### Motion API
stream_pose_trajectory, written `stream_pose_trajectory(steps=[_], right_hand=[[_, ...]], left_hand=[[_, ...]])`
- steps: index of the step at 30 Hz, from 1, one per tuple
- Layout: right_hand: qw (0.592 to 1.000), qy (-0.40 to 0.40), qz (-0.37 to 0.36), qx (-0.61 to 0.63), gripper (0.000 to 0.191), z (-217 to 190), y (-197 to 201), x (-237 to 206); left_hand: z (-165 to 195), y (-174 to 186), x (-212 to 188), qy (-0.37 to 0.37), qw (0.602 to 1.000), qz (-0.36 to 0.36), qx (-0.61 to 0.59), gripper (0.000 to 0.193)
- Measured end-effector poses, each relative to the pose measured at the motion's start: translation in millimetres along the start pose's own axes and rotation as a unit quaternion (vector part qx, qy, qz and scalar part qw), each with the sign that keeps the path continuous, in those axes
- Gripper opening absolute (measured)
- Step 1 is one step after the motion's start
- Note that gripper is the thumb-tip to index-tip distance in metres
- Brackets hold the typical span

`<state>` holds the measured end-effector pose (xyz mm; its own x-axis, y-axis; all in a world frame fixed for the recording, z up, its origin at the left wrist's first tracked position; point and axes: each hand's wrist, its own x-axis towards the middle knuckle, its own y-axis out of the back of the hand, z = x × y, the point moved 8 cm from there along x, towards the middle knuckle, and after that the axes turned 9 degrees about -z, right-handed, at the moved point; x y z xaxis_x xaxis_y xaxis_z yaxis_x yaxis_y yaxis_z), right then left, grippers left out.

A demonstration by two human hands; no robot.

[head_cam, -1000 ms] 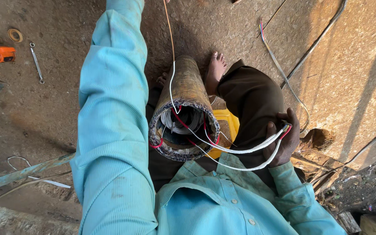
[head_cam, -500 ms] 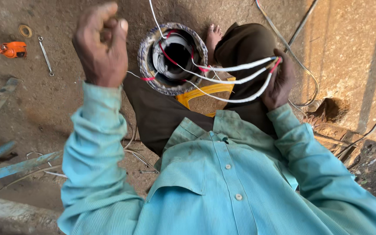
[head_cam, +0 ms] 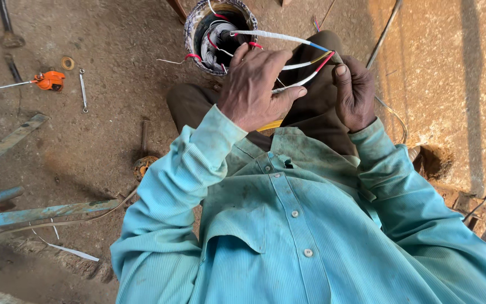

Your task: The person sits on a low stool and wraps electrical wires with white insulating tape. They then use a yellow utility knife to strip the outer sheath of a multi-colored wire bundle, exposing the inner conductors. Finally, they wrap the exposed section with black insulating tape.

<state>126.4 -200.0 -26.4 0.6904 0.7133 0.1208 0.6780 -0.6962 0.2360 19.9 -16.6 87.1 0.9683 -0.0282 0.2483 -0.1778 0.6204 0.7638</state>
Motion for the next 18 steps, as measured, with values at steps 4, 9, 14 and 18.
stream_pose_trajectory(steps=[4, 9, 14, 18], right_hand=[[0.997, -0.011, -0.077, 0.016, 0.043, -16, -1, 4], [0.958, -0.107, -0.248, 0.093, 0.048, -17, 2, 16], [0.908, -0.183, -0.323, 0.194, 0.041, -7, 0, 36], [0.868, -0.232, -0.354, 0.258, 0.034, -4, -3, 52]], left_hand=[[-25, -18, 1, 0.111, 0.988, -0.108, -0.029, 0.045], [-37, -5, 0, 0.078, 0.987, -0.085, -0.108, 0.041], [-43, 4, 4, 0.061, 0.992, -0.054, -0.096, 0.039], [-51, 14, 11, 0.0, 1.0, -0.029, -0.004, 0.045]])
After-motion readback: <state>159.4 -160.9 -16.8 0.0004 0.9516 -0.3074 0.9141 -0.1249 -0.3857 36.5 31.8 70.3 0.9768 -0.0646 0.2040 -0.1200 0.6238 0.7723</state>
